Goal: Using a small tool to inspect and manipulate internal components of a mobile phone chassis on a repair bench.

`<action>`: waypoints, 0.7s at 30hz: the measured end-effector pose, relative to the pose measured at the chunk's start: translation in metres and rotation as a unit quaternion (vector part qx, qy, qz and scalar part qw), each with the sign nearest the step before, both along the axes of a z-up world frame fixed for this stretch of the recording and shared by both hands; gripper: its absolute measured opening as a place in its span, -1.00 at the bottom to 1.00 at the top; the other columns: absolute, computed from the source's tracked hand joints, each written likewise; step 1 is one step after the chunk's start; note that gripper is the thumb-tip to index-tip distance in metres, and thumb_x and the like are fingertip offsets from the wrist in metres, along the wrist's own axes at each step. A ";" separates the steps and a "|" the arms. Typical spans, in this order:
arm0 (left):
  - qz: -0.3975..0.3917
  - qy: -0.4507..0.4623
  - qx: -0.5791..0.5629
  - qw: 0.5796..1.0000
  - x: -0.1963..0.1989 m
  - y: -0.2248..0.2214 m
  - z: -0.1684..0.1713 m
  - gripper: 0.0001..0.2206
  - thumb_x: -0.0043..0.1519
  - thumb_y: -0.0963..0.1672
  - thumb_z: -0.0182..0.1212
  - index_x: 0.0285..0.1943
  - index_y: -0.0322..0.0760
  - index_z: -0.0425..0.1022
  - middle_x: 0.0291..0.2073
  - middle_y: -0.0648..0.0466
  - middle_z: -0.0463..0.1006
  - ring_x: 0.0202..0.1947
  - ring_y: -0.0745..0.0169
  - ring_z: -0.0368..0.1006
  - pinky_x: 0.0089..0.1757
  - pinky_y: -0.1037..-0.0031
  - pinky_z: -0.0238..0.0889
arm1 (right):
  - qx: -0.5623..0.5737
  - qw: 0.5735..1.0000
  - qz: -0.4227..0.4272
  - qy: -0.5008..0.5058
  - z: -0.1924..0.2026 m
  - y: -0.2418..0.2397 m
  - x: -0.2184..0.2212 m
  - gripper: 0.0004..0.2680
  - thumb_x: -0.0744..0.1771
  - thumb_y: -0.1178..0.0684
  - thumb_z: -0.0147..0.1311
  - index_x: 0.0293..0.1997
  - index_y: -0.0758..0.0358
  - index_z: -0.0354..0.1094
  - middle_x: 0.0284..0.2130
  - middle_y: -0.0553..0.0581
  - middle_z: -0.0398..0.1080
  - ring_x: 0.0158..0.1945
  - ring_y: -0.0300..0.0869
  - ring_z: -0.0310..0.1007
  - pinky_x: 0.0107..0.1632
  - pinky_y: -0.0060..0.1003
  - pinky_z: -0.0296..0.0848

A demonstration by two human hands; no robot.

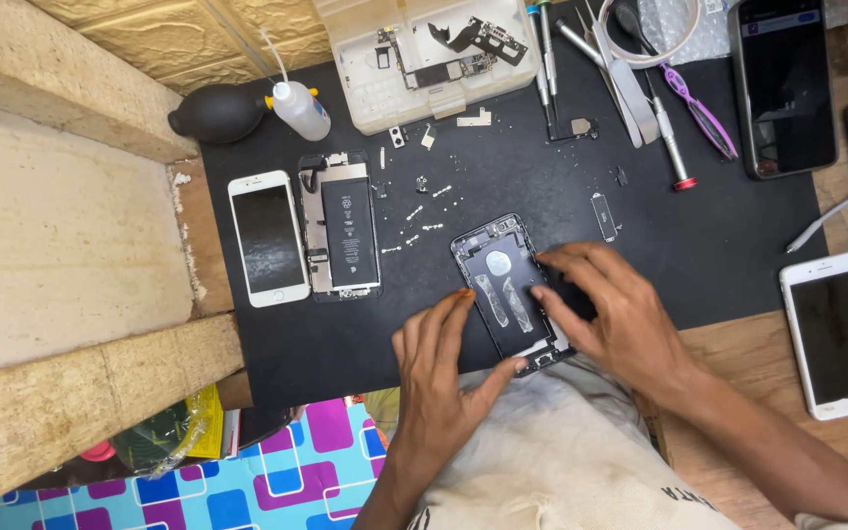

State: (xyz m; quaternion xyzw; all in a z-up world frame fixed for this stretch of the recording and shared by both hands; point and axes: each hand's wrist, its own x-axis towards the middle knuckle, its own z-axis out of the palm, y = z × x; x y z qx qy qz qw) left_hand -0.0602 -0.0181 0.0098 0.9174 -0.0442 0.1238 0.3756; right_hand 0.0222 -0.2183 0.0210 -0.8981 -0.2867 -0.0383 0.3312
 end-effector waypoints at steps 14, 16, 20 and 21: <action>0.023 -0.120 0.095 0.988 0.073 0.005 -0.001 -0.92 0.20 -0.22 0.33 -0.17 -0.33 0.63 -0.12 -0.01 0.47 -0.01 -0.05 0.31 -0.10 0.18 0.09 | -0.030 0.994 0.068 -0.086 -0.008 0.013 0.058 -0.90 0.36 0.10 0.22 -0.14 0.30 0.53 -0.23 0.22 0.45 -0.24 0.05 0.44 -0.25 -0.14 0.45; 0.022 -0.122 0.103 0.987 0.073 0.004 -0.002 -0.96 0.19 -0.22 0.33 -0.23 -0.31 0.64 -0.15 0.00 0.47 -0.02 -0.05 0.31 -0.11 0.18 0.09 | -0.031 0.993 0.075 -0.091 -0.009 0.013 0.060 -0.89 0.36 0.09 0.22 -0.14 0.31 0.53 -0.23 0.22 0.45 -0.24 0.04 0.43 -0.26 -0.15 0.43; 0.017 -0.127 0.102 0.987 0.074 0.003 -0.005 -0.97 0.20 -0.24 0.30 -0.23 -0.33 0.62 -0.19 0.00 0.45 -0.04 -0.04 0.33 -0.12 0.20 0.11 | -0.027 0.993 0.073 -0.087 -0.010 0.013 0.061 -0.90 0.35 0.10 0.25 -0.15 0.31 0.54 -0.23 0.23 0.46 -0.23 0.03 0.43 -0.27 -0.16 0.42; 0.015 -0.127 0.096 0.987 0.074 0.003 -0.004 -0.96 0.21 -0.25 0.29 -0.23 -0.35 0.62 -0.20 0.00 0.45 -0.04 -0.03 0.34 -0.12 0.22 0.13 | -0.025 0.993 0.072 -0.090 -0.011 0.013 0.061 -0.89 0.34 0.09 0.25 -0.16 0.31 0.54 -0.22 0.22 0.46 -0.23 0.02 0.43 -0.27 -0.17 0.42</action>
